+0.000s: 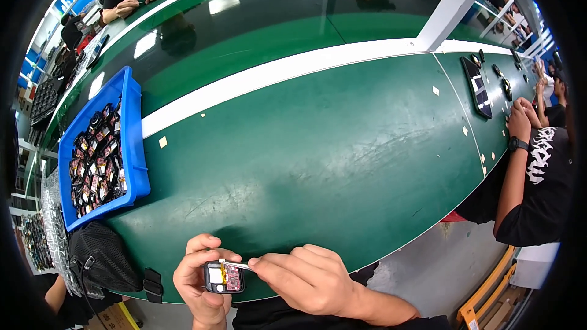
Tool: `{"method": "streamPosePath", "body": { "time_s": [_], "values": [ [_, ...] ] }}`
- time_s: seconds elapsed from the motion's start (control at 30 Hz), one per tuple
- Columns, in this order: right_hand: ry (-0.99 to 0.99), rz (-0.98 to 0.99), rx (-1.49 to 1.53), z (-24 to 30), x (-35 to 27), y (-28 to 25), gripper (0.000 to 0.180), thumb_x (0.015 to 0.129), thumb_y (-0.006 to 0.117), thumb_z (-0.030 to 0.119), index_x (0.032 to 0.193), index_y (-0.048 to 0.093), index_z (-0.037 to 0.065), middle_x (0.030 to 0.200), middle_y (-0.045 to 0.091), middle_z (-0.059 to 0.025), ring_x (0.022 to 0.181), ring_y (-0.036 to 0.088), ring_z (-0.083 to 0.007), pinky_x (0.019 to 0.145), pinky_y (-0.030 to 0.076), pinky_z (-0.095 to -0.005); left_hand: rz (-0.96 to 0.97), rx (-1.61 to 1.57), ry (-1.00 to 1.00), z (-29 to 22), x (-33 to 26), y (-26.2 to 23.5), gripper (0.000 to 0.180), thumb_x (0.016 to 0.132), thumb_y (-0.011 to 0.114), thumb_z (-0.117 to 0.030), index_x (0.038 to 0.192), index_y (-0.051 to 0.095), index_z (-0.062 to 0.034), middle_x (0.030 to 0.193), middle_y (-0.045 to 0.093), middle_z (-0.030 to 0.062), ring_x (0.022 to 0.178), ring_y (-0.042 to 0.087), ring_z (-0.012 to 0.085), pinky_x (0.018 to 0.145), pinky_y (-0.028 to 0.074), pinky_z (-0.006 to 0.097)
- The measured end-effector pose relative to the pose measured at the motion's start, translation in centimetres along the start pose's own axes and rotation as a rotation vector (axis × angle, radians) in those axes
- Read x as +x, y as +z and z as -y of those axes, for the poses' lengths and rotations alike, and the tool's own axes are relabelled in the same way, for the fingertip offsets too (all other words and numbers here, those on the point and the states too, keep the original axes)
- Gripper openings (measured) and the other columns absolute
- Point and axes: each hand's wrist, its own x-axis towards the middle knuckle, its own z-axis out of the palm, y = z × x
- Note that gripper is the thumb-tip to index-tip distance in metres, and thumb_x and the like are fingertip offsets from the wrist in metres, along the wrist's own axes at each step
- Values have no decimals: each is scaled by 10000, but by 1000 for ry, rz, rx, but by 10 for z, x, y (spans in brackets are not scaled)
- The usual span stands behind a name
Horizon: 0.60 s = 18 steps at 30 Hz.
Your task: Assembling small electronic components using tweezers on a production line.
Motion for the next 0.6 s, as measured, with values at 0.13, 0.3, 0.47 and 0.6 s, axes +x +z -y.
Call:
{"method": "streamPosePath", "body": {
  "time_s": [0.13, 0.3, 0.47, 0.6],
  "values": [
    [-7, -22, -20, 0, -2, -3, 272, 718, 776, -11, 982, 715, 6, 846, 695, -55, 529, 525, -130, 478, 408, -258, 20, -25, -11, -1, 0, 1, 745, 671, 874, -512, 1115, 631, 35, 1228, 530, 185, 897, 705, 275, 794, 586, 349],
    [5, -6, 50, -2, -2, -3, 290, 709, 778, -14, 990, 709, 4, 834, 695, -62, 530, 540, -141, 479, 415, -265, 41, -45, -30, -6, 2, 3, 741, 685, 866, -510, 1123, 628, 38, 1235, 522, 191, 895, 705, 272, 791, 585, 345],
    [45, 33, 94, -3, 0, -5, 299, 703, 775, -23, 991, 700, 1, 830, 700, -65, 544, 565, -152, 488, 428, -269, 56, -68, -14, -3, 3, 2, 722, 708, 862, -495, 1130, 625, 42, 1239, 515, 196, 892, 705, 269, 788, 583, 344],
    [63, 62, 98, 1, 3, -10, 301, 700, 762, -40, 990, 692, 0, 828, 701, -64, 564, 587, -156, 497, 440, -274, 71, -77, -1, -5, 3, 3, 702, 726, 858, -480, 1131, 625, 45, 1240, 514, 200, 893, 704, 268, 790, 584, 344]
  ]
}}
